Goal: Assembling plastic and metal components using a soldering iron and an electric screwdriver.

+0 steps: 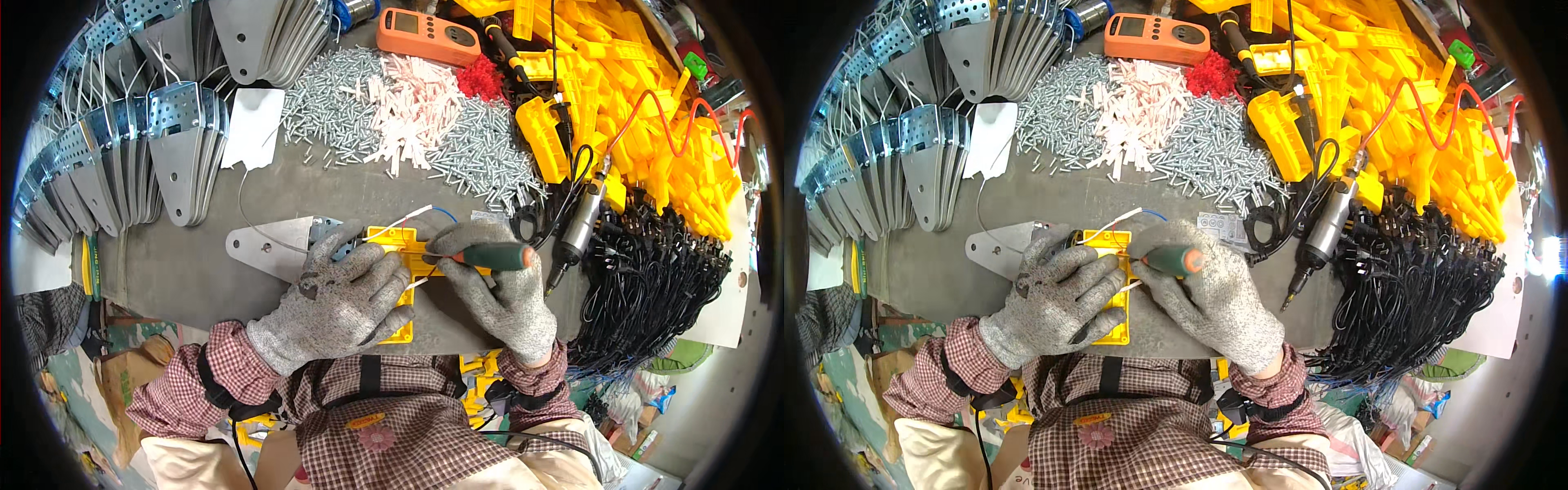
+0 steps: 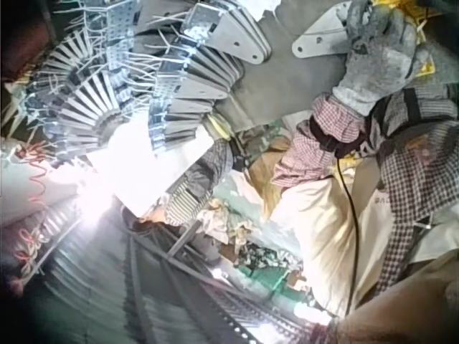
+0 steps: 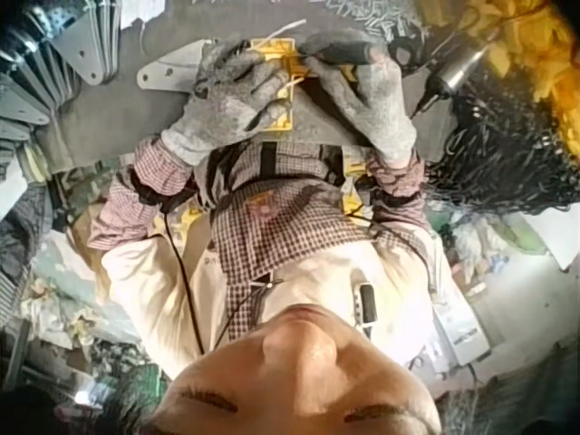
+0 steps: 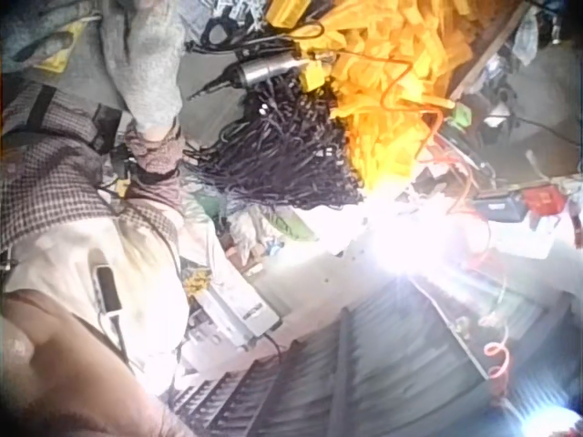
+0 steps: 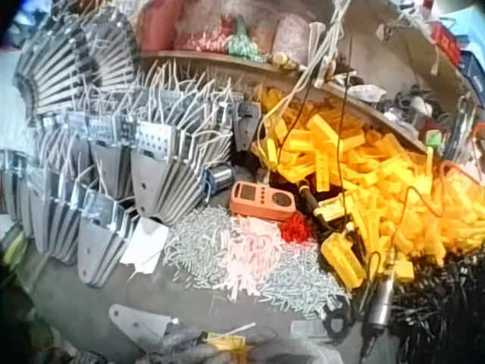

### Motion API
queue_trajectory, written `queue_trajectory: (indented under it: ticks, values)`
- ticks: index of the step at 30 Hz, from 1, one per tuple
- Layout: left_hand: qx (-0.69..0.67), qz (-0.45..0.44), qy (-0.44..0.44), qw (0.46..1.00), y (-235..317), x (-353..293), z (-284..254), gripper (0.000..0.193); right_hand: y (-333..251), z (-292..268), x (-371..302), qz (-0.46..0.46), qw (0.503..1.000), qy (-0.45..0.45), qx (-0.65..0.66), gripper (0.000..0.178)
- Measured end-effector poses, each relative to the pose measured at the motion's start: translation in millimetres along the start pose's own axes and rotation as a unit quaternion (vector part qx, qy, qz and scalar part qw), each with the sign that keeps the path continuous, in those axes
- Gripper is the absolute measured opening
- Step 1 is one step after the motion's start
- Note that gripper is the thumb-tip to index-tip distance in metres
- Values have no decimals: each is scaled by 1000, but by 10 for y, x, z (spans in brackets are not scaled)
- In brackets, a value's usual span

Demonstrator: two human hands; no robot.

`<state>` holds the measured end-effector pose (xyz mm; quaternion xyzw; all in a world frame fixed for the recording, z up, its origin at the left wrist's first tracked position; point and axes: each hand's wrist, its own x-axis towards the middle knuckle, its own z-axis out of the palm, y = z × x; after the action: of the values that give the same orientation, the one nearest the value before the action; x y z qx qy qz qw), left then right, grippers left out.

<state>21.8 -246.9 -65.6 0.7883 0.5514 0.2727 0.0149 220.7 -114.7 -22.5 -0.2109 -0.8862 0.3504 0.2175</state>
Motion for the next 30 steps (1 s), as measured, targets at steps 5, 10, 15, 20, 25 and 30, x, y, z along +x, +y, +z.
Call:
queue_trajectory:
  ticks: [5, 10, 15, 20, 25, 30]
  values:
    - [3, -1, -28, 1000, 10, -1, -31, 42, -5, 30, 25, 7, 1000, 6, -18, 26]
    - [-112, -55, 43, 991, 6, 118, -200, 46, -165, -30, 43, 49, 996, -71, -3, 34]
    - [-196, 3, 68, 978, 298, 1171, -401, 35, -62, 149, -259, -14, 993, -58, -105, 64]
    - [-44, 56, 61, 996, 243, 1370, -611, 45, -363, -86, 240, 5, 822, -409, -395, 47]
    - [-268, -103, 99, 953, 51, 1267, -924, 40, 15, -281, 360, 73, 992, 79, 69, 25]
    - [119, -314, -177, 925, -378, 219, -861, 37, 209, -873, 22, 126, 965, 76, -218, 47]
